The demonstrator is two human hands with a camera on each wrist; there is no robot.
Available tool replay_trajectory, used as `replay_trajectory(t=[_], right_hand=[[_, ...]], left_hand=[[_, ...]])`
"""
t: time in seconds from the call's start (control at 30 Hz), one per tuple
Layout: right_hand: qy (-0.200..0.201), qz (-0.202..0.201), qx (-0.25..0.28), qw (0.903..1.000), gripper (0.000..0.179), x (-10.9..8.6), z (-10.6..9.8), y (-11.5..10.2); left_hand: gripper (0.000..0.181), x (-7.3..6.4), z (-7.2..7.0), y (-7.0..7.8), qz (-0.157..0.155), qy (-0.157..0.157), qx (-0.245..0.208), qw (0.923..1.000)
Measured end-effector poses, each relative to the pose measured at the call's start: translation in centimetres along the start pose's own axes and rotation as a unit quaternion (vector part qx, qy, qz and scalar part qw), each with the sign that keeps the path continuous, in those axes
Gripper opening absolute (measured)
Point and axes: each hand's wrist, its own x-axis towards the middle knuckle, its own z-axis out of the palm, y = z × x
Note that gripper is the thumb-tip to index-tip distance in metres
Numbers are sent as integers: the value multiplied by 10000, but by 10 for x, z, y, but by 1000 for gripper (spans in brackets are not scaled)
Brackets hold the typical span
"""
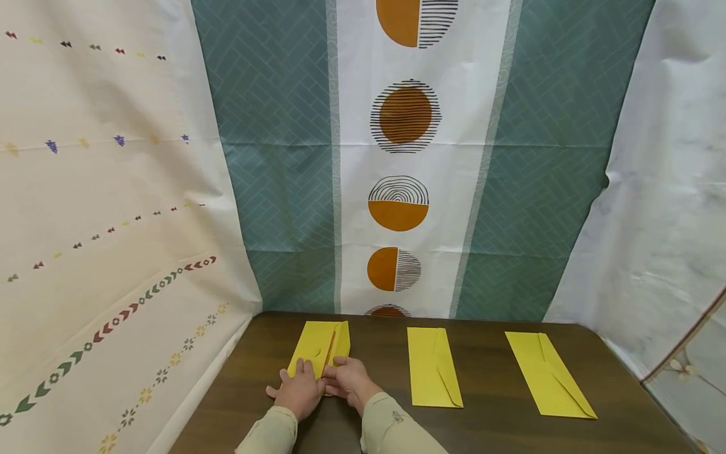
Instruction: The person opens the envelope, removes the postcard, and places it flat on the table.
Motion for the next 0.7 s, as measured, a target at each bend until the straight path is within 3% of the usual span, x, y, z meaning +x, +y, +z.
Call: replay_trajectory(t=[0.17,0.4,0.7], right_hand=[[215,-110,-204,9995,62,-2,4,-2],[810,-173,-282,9962,59,-3,14,-1],[1288,-250,-701,9889,67,-2,21,2]], left_hand=[[52,-1,-2,2,25,-42,93,9999],[55,0,-3,3,59,-122,42,9999],[58,0,-2,1,-54,-189,117,9997]])
